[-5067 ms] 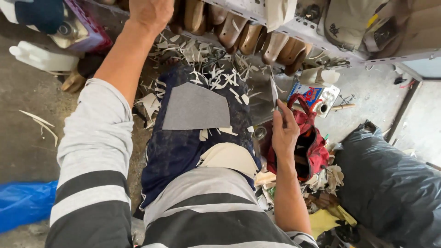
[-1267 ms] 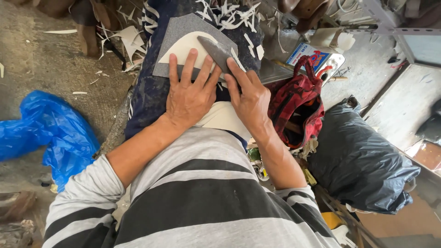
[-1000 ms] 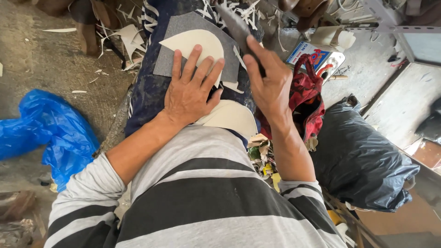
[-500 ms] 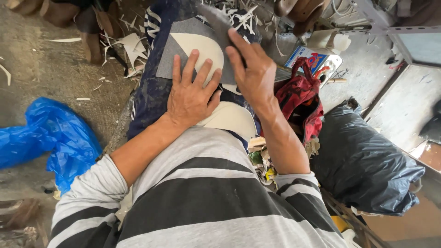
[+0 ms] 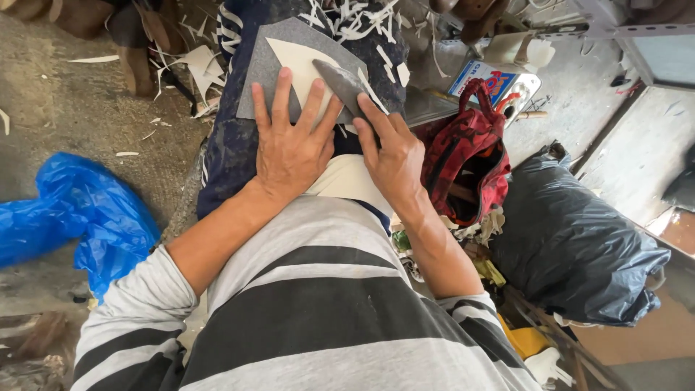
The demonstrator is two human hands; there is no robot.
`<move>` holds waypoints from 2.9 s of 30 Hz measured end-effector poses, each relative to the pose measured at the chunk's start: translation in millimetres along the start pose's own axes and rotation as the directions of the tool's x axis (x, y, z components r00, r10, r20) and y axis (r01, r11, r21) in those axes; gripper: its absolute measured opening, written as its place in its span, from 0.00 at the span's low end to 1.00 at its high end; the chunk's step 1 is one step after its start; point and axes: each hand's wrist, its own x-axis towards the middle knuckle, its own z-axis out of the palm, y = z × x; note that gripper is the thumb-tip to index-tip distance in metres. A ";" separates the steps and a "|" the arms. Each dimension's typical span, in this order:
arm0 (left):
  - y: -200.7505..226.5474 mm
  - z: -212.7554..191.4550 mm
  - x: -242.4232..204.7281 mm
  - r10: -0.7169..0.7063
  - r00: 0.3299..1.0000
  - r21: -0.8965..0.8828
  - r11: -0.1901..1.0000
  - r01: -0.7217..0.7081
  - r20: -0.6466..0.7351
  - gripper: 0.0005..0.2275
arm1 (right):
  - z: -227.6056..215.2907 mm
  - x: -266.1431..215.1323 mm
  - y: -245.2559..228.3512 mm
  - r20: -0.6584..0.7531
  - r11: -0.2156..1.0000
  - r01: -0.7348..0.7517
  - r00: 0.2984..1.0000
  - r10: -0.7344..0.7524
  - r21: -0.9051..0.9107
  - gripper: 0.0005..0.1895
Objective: Trimming the edges of leather pieces using a hand knife in a workshop.
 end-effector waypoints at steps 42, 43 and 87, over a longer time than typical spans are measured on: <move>1.0 -14.0 5.9 0.038 0.995 -0.058 0.998 -0.033 0.088 0.11 | 4.8 35.5 2.5 0.154 0.978 0.201 0.970 -0.189 -0.060 0.17; 1.4 -14.3 6.5 0.041 0.995 -0.056 0.998 -0.036 0.088 0.11 | 8.4 40.1 1.8 0.150 0.978 0.200 0.970 -0.189 -0.058 0.17; 1.4 -27.0 2.0 -0.072 0.969 -0.098 0.990 0.098 0.236 0.22 | -39.3 -25.5 13.8 0.160 0.997 -0.066 0.985 0.061 0.029 0.17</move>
